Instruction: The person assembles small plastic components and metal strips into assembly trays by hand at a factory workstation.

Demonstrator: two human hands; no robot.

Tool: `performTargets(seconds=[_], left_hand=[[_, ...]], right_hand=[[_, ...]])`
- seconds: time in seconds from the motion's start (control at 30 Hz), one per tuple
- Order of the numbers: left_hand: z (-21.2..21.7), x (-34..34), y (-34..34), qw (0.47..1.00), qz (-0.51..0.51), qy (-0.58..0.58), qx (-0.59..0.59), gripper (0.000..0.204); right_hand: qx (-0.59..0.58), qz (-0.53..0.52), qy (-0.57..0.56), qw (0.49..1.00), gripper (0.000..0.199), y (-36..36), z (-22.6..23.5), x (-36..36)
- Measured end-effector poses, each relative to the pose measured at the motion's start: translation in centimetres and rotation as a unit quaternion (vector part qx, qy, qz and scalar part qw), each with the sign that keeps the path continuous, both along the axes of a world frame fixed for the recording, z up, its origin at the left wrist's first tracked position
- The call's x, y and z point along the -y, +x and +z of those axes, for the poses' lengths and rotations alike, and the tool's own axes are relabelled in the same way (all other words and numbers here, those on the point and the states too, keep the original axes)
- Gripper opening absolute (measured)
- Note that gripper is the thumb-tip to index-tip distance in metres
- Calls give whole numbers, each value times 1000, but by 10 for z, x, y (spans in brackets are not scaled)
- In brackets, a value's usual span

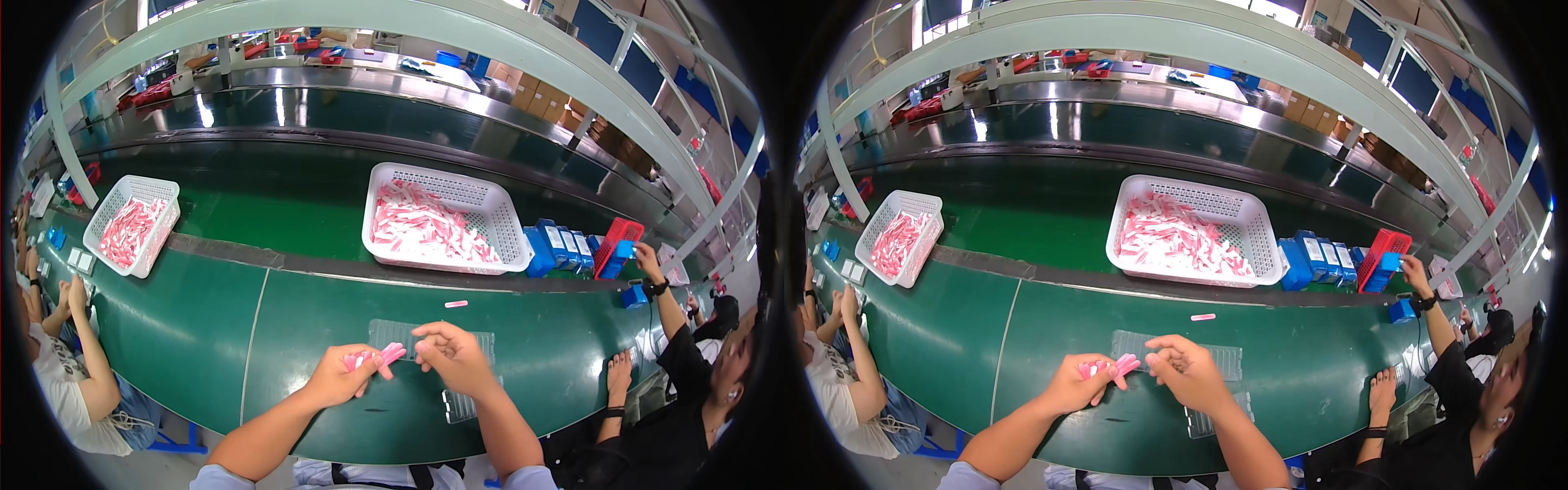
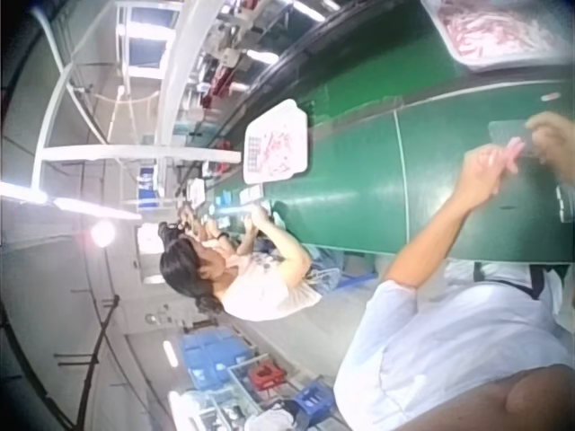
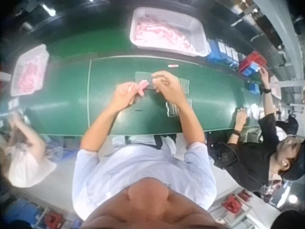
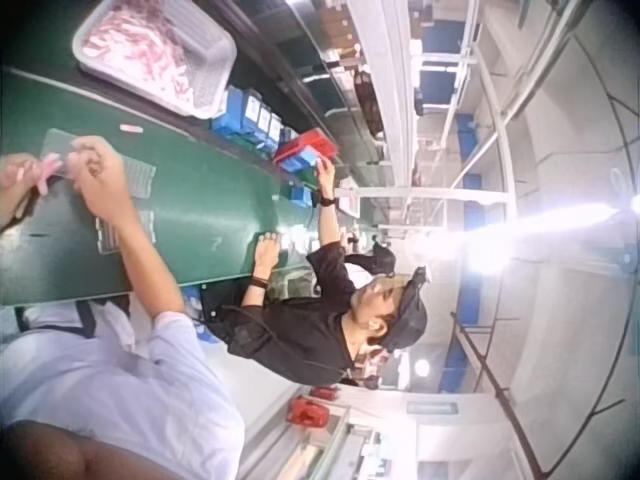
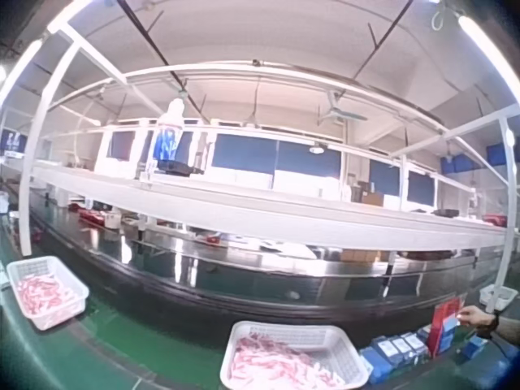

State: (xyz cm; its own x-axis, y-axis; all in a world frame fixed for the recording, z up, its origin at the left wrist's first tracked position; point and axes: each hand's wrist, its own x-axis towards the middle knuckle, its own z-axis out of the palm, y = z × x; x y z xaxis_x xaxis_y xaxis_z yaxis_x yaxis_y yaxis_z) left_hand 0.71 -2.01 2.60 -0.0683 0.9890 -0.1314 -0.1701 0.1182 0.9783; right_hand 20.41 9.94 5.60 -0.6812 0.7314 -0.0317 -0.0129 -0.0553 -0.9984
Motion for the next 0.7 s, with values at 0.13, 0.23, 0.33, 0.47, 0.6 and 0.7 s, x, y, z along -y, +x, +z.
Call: performTargets(seconds=[0.13,0.23,0.33,0.47,0.6,0.7], left_hand=[[-2,0,3,999,17,7,29,20],[-7,1,1,999,27,19,28,19],[-12,2,0,999,35,27,10,19],[-10,2,1,996,74,32,-30,18],[-10,0,-1,988,117,53,-81,18],[-13,-4,-4,979,144,72,-121,17]], right_hand=[[48,50,17,997,18,-8,-1,-1],[87,122,40,988,17,-13,0,-4],[92,163,7,982,17,-19,-4,-14],[68,153,-18,986,17,-31,-7,-16],[56,126,16,990,15,-41,-13,-23],[28,150,-13,988,13,-48,-18,-36]])
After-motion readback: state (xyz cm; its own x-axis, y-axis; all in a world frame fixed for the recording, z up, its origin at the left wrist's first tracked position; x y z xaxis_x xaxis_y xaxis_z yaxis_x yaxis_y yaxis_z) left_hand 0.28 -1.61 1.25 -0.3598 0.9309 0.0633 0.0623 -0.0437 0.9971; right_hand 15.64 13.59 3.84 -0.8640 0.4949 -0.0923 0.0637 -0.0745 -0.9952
